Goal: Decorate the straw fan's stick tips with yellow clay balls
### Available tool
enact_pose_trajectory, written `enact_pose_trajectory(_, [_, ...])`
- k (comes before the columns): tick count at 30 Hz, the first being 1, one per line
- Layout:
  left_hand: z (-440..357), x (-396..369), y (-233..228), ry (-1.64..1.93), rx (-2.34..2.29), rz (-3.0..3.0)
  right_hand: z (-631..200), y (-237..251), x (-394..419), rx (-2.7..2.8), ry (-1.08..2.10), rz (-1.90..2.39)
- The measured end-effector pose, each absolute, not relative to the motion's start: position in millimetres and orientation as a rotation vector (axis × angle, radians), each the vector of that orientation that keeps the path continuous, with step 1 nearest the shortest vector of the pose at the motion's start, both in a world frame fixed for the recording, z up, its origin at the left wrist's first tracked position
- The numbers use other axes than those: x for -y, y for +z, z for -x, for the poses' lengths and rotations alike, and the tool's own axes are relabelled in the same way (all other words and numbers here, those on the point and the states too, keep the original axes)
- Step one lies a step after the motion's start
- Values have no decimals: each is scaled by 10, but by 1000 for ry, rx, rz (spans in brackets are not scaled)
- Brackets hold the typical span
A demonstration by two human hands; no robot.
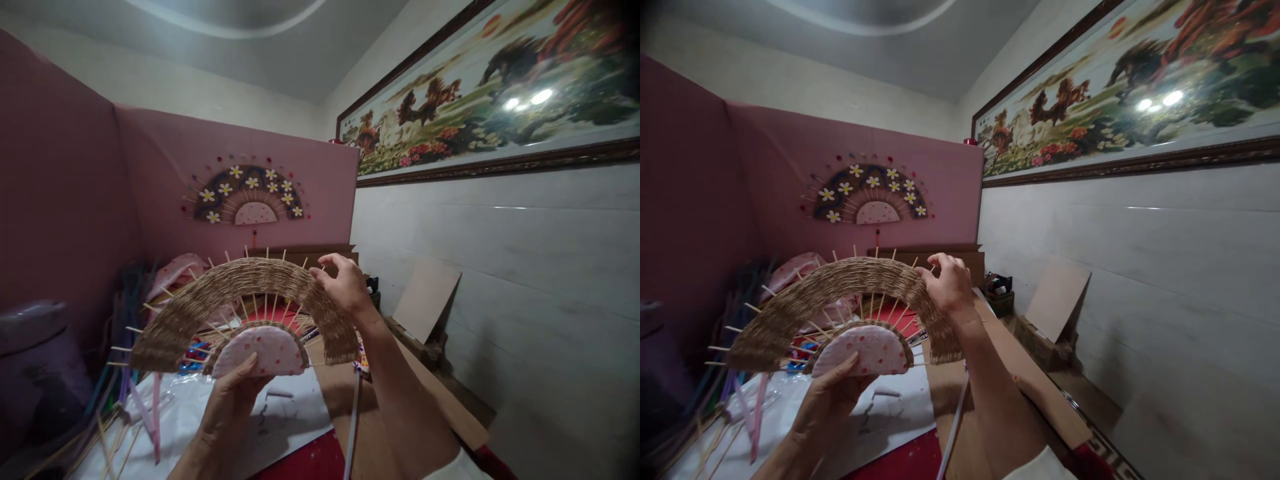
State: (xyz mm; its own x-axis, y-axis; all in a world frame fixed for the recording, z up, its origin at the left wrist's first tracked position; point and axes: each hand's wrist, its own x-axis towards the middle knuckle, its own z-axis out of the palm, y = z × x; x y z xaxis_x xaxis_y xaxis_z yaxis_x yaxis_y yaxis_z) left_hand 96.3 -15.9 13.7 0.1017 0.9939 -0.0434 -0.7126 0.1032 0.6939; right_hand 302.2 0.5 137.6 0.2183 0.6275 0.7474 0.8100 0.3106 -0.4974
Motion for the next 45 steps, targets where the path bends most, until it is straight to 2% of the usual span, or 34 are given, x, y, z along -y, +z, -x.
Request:
enact_pose_trajectory(8, [-964, 159, 101, 1352, -614, -576, -3010, 1311, -73, 1499, -187, 1449])
enact_pose_trajectory(13, [-978, 188, 123, 1293, -623, -606, -3009, 1247, -146, 1513, 5, 1469])
enact_pose_trajectory(22, [-946, 192, 203, 1387, -641, -561, -3173, 1189, -184, 1286, 97, 1233])
enact_pose_trajectory(27, [-938, 214, 302, 1414, -632, -546, -3324, 1052, -107, 1222, 532, 1197])
enact_pose_trajectory(32, [-940, 215, 331, 1407, -678, -529, -3309, 901, -45, 1176, 902, 940])
enact_pose_trajectory(45, [-924, 135, 224, 1386, -716, -605, -3335, 647, -243, 968, 898, 843])
